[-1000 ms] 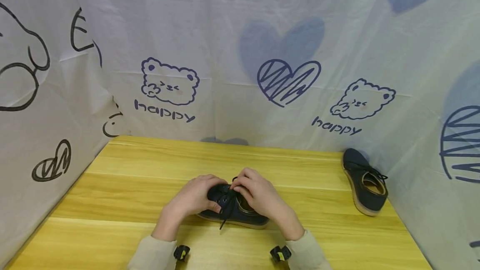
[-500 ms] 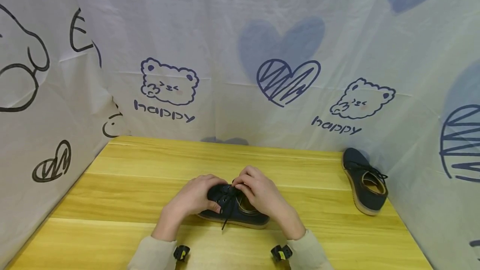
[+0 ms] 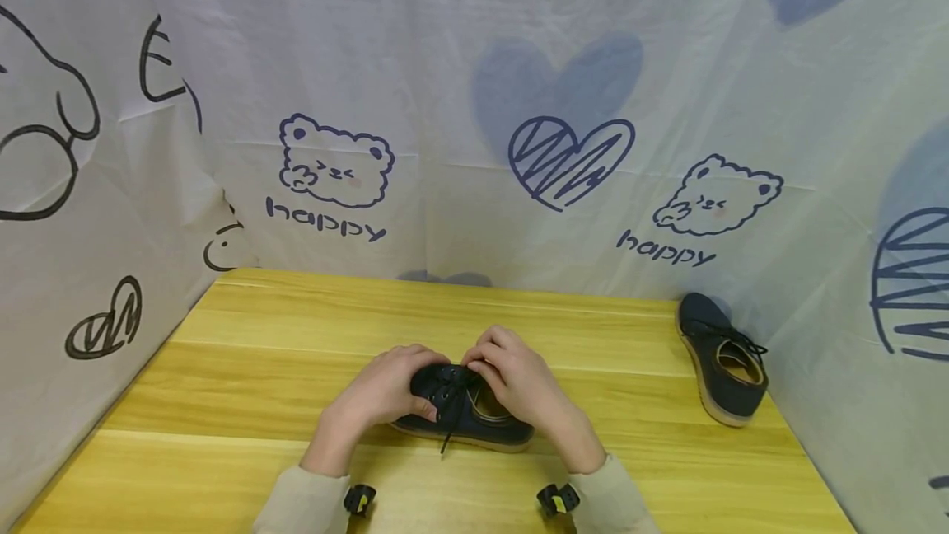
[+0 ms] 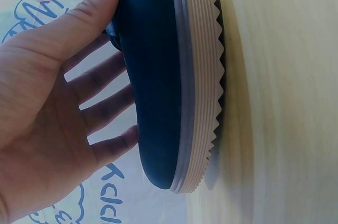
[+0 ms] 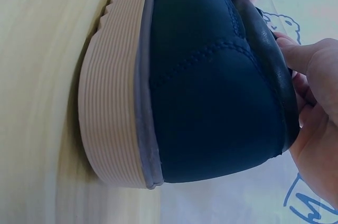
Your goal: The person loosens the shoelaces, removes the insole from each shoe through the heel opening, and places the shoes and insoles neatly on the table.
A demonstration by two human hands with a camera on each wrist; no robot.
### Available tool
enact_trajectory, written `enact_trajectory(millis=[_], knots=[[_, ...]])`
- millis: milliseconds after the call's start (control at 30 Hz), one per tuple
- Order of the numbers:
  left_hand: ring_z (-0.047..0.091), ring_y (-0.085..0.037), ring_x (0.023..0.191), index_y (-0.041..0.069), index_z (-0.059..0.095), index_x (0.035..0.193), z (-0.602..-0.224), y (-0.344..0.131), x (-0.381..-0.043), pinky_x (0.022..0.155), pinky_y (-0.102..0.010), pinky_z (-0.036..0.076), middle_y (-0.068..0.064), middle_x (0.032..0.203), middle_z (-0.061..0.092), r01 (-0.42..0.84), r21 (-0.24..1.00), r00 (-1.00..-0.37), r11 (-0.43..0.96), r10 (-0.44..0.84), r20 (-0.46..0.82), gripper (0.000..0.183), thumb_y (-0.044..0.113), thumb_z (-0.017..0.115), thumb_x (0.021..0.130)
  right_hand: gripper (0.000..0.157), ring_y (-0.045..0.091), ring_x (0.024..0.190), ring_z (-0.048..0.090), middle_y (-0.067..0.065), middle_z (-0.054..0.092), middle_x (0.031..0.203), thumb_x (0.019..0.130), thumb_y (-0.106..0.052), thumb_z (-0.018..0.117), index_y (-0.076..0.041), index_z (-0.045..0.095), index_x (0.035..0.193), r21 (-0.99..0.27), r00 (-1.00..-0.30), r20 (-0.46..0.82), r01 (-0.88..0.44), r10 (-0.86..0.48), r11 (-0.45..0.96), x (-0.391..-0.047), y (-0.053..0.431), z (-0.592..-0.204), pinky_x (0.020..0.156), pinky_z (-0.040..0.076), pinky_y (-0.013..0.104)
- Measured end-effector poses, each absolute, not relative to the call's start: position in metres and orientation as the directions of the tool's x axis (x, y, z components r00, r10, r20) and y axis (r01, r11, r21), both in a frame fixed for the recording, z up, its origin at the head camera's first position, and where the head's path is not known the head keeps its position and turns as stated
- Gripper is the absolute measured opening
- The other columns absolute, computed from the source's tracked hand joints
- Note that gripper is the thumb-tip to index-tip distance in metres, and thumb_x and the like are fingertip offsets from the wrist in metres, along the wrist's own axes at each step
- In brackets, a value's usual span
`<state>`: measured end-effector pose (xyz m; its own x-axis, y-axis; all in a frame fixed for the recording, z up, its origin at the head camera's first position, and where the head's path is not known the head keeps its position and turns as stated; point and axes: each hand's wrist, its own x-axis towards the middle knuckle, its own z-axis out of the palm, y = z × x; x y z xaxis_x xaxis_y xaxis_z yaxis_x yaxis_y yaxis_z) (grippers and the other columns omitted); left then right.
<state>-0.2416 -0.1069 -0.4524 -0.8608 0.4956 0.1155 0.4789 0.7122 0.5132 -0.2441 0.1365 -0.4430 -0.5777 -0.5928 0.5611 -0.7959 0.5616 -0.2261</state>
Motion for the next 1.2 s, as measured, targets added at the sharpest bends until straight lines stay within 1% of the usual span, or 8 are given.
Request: enact_trajectory(millis=[267, 633, 1000, 1200], knots=[[0.063, -0.033, 0.118, 0.017, 0.070, 0.133, -0.4527, -0.1065, -0.2418, 0.103, -0.056, 0.048, -0.006, 0.130, 0.068, 0.471, 0.515, -0.865, 0.716, 0.489, 0.112, 0.069, 0.026, 0.098, 0.071, 0.008, 0.016, 0.091, 0.057, 0.001, 0.059, 0.102, 0.099, -0.008, 0.071, -0.014, 0.074, 0.103, -0.224, -0.567, 0.571, -0.803, -0.593, 0.553, -0.2454, 0.1378, -0.4427, 0.077, 0.054, 0.031], [0.062, -0.034, 0.121, 0.019, 0.069, 0.134, -0.4523, -0.1062, -0.2416, 0.105, -0.056, 0.047, -0.005, 0.132, 0.067, 0.461, 0.511, -0.870, 0.725, 0.482, 0.101, 0.070, 0.028, 0.098, 0.071, 0.009, 0.016, 0.090, 0.057, 0.001, 0.059, 0.102, 0.097, -0.006, 0.072, -0.013, 0.074, 0.103, -0.212, -0.556, 0.591, -0.806, -0.584, 0.553, -0.2470, 0.1399, -0.4428, 0.075, 0.053, 0.031], [0.061, -0.035, 0.122, 0.018, 0.069, 0.134, -0.4493, -0.1052, -0.2392, 0.106, -0.058, 0.046, -0.006, 0.134, 0.066, 0.446, 0.511, -0.877, 0.735, 0.473, 0.085, 0.071, 0.030, 0.098, 0.070, 0.008, 0.016, 0.090, 0.057, 0.000, 0.060, 0.103, 0.100, -0.009, 0.070, -0.014, 0.075, 0.104, -0.233, -0.576, 0.584, -0.794, -0.572, 0.562, -0.2458, 0.1415, -0.4402, 0.075, 0.053, 0.031], [0.061, -0.034, 0.122, 0.018, 0.069, 0.135, -0.4495, -0.1055, -0.2391, 0.106, -0.058, 0.046, -0.006, 0.134, 0.066, 0.443, 0.514, -0.877, 0.735, 0.473, 0.081, 0.071, 0.030, 0.097, 0.071, 0.008, 0.016, 0.091, 0.057, 0.000, 0.060, 0.103, 0.099, -0.009, 0.071, -0.014, 0.074, 0.103, -0.233, -0.578, 0.591, -0.790, -0.563, 0.567, -0.2470, 0.1424, -0.4407, 0.076, 0.053, 0.031]])
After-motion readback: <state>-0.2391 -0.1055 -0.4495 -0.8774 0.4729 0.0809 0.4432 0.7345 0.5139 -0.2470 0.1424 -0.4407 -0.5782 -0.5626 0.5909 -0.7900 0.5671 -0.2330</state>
